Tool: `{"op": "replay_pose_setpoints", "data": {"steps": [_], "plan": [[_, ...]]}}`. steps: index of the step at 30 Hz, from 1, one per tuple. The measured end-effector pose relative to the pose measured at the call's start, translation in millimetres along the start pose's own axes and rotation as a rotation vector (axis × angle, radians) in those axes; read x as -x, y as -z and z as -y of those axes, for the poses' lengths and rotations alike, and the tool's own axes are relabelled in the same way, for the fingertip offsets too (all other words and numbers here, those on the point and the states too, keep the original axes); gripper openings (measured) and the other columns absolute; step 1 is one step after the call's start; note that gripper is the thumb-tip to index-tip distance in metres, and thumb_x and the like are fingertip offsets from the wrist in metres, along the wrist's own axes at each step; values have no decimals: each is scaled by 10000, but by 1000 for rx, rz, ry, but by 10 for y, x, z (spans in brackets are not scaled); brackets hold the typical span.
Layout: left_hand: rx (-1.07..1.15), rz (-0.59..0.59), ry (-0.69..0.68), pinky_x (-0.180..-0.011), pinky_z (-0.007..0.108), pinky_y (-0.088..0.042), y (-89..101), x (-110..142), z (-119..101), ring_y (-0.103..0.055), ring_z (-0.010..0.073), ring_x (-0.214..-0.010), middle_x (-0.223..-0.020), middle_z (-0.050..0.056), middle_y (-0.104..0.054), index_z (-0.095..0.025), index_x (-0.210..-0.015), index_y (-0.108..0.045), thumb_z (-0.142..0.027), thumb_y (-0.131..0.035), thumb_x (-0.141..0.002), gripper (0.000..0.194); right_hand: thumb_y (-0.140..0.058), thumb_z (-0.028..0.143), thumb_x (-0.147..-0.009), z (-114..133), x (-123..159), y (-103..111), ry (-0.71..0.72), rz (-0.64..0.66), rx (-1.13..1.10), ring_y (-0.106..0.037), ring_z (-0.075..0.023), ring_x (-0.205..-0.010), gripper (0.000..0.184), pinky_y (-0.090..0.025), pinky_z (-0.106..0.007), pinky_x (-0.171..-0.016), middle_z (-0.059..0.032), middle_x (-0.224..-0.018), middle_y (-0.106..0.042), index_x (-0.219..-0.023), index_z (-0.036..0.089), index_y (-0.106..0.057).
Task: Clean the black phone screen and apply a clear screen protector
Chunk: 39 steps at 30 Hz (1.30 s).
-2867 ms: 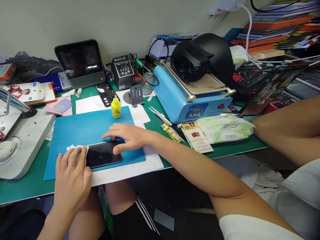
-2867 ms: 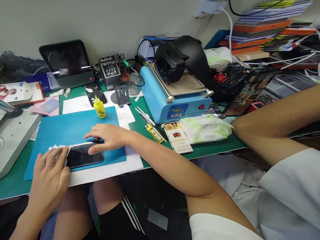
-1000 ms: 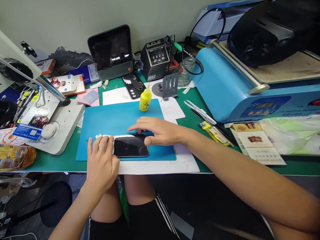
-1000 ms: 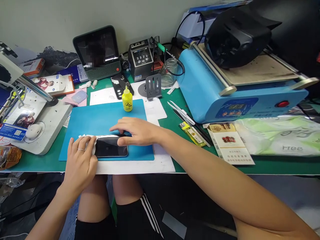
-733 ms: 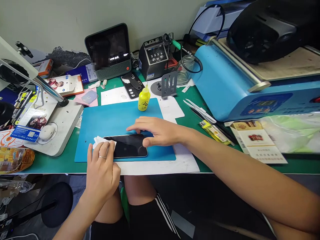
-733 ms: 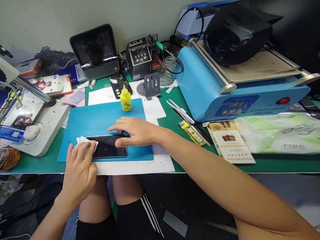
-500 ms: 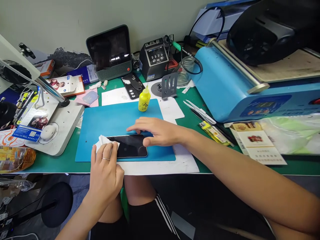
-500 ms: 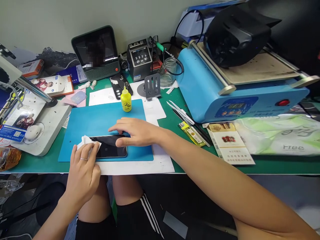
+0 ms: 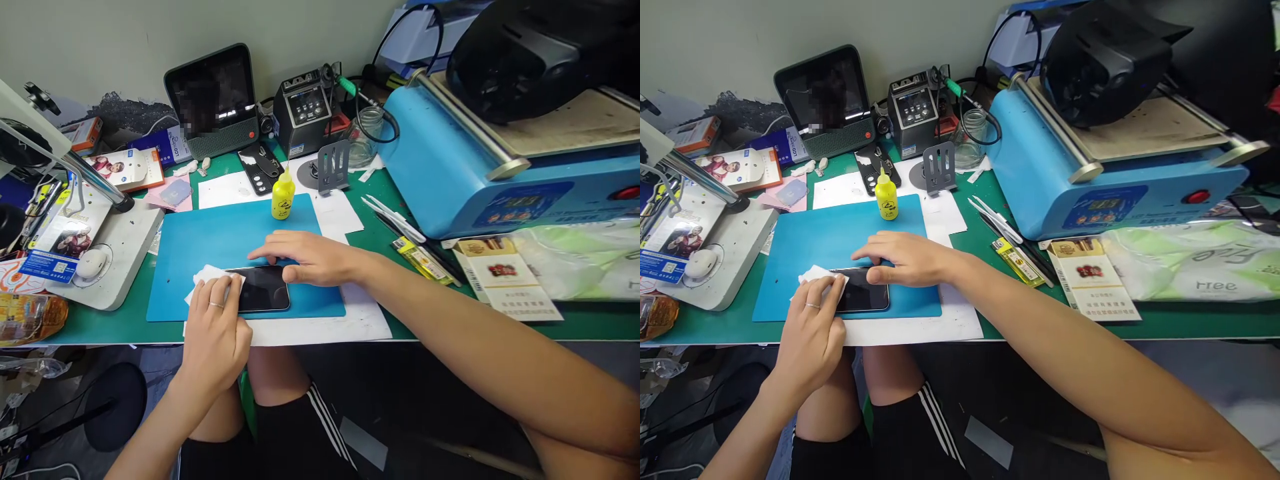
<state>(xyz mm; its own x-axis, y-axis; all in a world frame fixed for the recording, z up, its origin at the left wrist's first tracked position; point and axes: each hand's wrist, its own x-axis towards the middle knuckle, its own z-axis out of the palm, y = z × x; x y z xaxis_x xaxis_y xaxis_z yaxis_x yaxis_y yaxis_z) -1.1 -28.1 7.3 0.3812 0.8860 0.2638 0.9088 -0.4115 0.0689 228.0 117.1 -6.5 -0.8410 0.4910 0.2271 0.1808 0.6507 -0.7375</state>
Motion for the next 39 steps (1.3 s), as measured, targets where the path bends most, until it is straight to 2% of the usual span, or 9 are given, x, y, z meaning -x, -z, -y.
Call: {"op": "replay_pose_setpoints", "data": {"steps": [4, 9, 13, 19, 24, 27, 33, 39], "plan": [[45, -19, -29, -1112, 513, -476, -20, 3, -64, -506, 346, -1289, -1409, 216, -567, -26, -1475, -491, -89, -408, -934, 551, -107, 909, -890, -4, 5, 0, 6, -16, -23, -588, -267, -963, 1098, -429, -409, -858, -142, -1044, -684, -1396, 106, -659], [65, -15, -16, -1121, 502, -457, -34, 8, -101, -509, 330, -1315, -1426, 190, -574, -86, -1497, -472, -90, -413, -937, 564, -97, 913, -880, -5, 1, 5, 12, -2, -23, -590, -272, -981, 1110, -426, -423, -888, -152, -1075, -694, -1406, 105, -649], [62, -5, -8, -1129, 511, -438, -74, -32, -112, -514, 342, -1307, -1433, 196, -575, -56, -1473, -499, -107, -418, -934, 547, -102, 910, -883, -9, -5, 7, 14, -12, -34, -591, -270, -974, 1101, -431, -417, -879, -150, -1064, -697, -1393, 108, -657], [37, -24, -2, -1151, 468, -381, -99, 73, -177, -470, 330, -1364, -1468, 179, -561, -66, -1511, -475, -83, -435, -921, 591, -98, 916, -876, 2, -14, 14, -3, -2, -26, -586, -267, -972, 1105, -438, -411, -864, -138, -1039, -685, -1406, 122, -654], [20, -28, -2, -1107, 464, -398, -128, -41, -206, -502, 336, -1339, -1453, 175, -600, -60, -1463, -537, -121, -423, -943, 536, -82, 902, -885, 10, -8, 18, 9, -5, -9, -589, -273, -982, 1112, -443, -427, -890, -150, -1045, -686, -1388, 96, -660], [5, -44, 2, -1088, 468, -406, -115, -11, -270, -511, 340, -1339, -1450, 183, -609, -56, -1472, -535, -129, -437, -936, 549, -71, 903, -877, 9, -4, 26, -2, -6, -15, -591, -265, -982, 1106, -449, -418, -889, -141, -1042, -689, -1398, 121, -655], [29, 18, 9, -1085, 457, -412, -60, -55, -206, -540, 326, -1320, -1438, 162, -628, -90, -1453, -571, -158, -420, -958, 523, -49, 899, -877, 9, -2, 18, -16, -9, -21, -597, -264, -970, 1124, -456, -419, -884, -138, -1012, -680, -1393, 109, -660], [22, -1, -3, -1097, 485, -389, -104, -10, -283, -520, 345, -1330, -1458, 201, -589, -57, -1483, -509, -178, -442, -921, 579, -44, 894, -881, -9, -4, 9, -10, -16, -13, -596, -259, -957, 1098, -459, -412, -868, -124, -991, -676, -1393, 144, -660]]}}
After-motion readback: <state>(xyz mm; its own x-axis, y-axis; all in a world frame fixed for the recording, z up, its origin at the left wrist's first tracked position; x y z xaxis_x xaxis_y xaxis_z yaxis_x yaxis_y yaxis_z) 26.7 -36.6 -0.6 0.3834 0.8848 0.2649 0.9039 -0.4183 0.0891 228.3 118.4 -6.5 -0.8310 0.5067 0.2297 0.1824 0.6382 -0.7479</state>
